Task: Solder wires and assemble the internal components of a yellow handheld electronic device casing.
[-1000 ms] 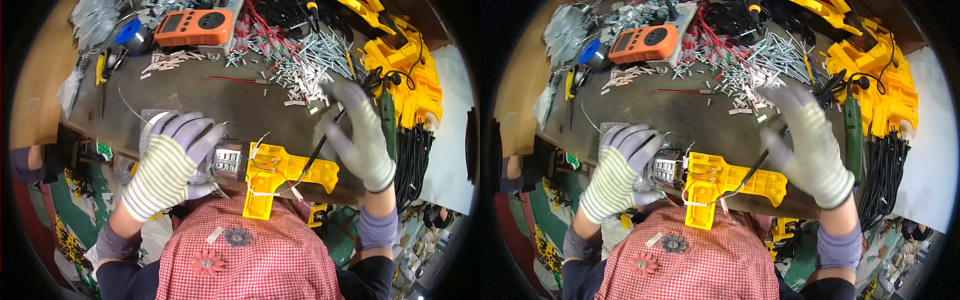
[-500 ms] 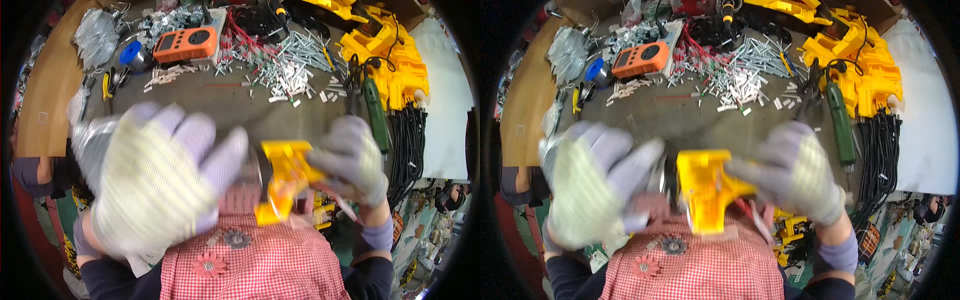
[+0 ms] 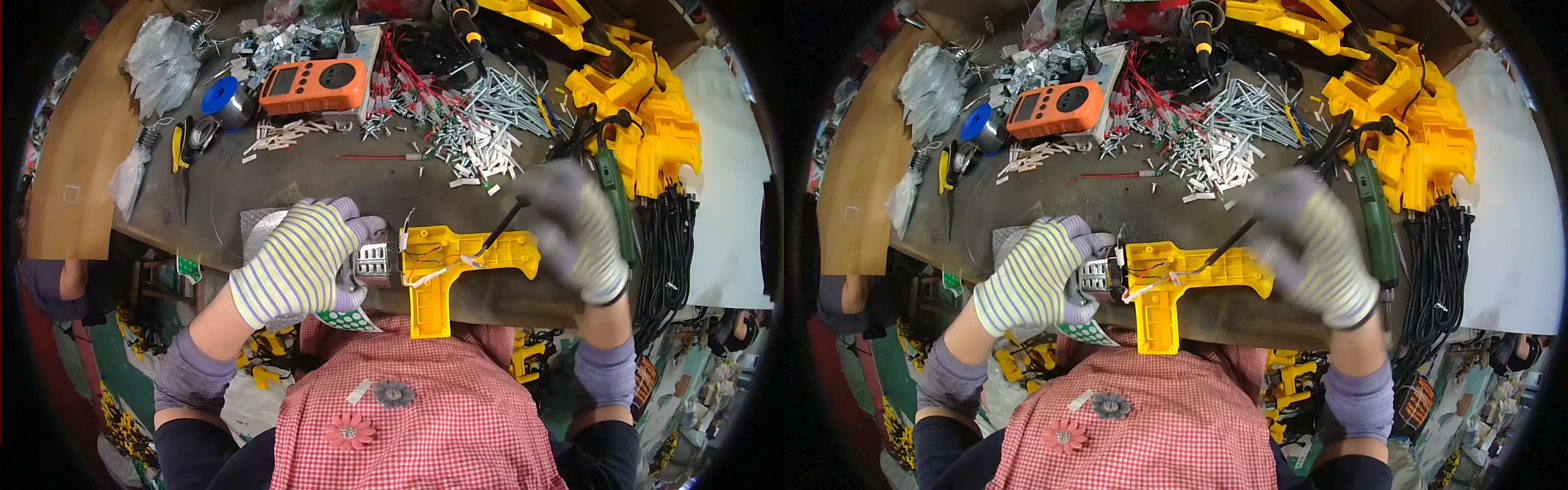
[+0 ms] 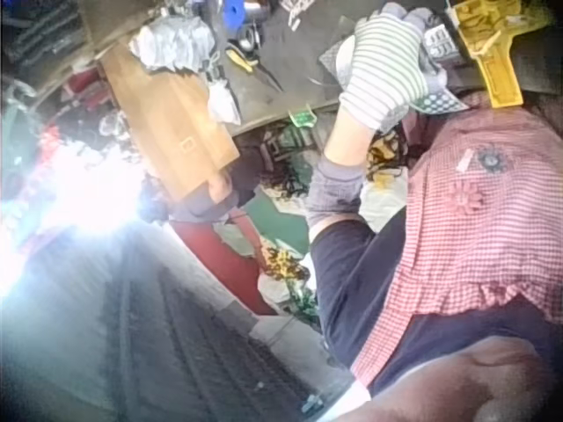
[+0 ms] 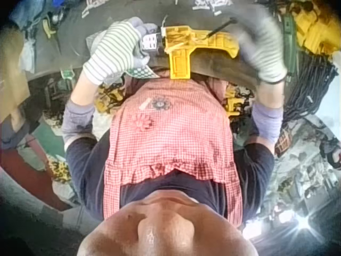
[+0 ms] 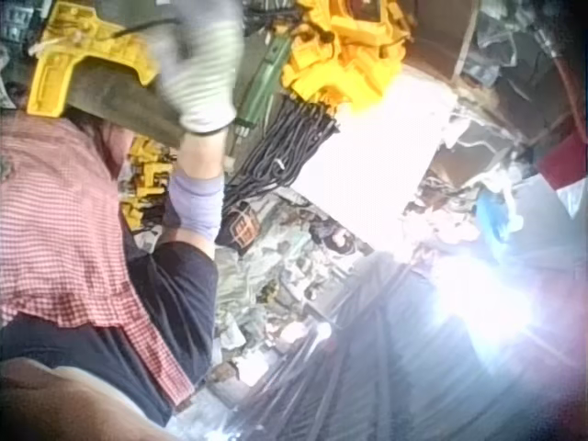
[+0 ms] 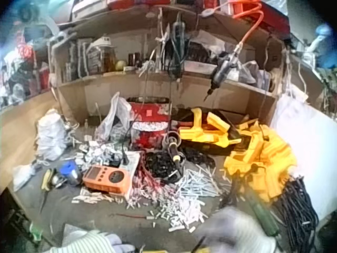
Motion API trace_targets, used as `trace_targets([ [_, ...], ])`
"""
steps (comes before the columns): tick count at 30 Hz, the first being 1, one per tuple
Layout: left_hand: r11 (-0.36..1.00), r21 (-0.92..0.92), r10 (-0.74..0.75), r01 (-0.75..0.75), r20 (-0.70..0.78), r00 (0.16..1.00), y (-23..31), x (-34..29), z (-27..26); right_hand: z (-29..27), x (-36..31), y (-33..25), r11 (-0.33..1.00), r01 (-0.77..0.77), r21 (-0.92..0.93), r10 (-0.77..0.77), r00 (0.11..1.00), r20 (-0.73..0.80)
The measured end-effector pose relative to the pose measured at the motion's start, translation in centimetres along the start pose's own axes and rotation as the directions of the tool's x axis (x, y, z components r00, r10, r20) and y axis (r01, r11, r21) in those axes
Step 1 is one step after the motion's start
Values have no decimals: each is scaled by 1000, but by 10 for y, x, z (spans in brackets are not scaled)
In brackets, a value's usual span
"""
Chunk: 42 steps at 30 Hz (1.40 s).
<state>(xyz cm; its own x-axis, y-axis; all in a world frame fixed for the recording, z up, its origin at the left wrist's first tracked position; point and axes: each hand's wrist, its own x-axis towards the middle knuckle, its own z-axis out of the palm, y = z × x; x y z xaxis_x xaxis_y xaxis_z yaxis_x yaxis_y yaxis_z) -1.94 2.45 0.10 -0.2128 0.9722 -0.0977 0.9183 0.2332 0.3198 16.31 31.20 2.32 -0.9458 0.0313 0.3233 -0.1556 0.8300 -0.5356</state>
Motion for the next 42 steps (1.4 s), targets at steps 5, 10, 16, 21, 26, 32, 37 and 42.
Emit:
trace_targets([
  [5, 999, -48, -4, 3, -18, 1000, 1, 2, -2, -9, 8, 64, 861, -99, -499, 116, 993, 3],
  [10, 996, -91, 12, -13, -13, 1000, 3, 3, 1, -6, 23, 98, 780, -82, -620, 106, 994, 3],
  [16, 987, -162, -17, -15, -196, 980, 4, -5, -1, 0, 30, 80, 803, -37, -595, 1, 998, -61],
  [21, 970, -177, -242, 168, -769, 592, -55, -33, -34, 12, -21, 17, 861, -238, -449, 81, 936, -342],
  [26, 716, 112, -399, 689, -744, 536, -126, -26, -56, 49, -75, -15, 961, -253, -108, 174, 862, -476],
  [32, 815, 96, -344, 572, -714, 610, -142, -7, -62, 65, -77, -19, 920, -340, 194, 389, 735, -556],
  [37, 742, 2, -359, 671, -843, 400, -124, -7, -114, 63, -83, -10, 891, -329, 311, 450, 725, -521],
  [42, 790, 74, -114, 609, -958, 263, -124, -30, -142, 66, -82, -9, 853, -332, 403, 507, 711, -487],
])
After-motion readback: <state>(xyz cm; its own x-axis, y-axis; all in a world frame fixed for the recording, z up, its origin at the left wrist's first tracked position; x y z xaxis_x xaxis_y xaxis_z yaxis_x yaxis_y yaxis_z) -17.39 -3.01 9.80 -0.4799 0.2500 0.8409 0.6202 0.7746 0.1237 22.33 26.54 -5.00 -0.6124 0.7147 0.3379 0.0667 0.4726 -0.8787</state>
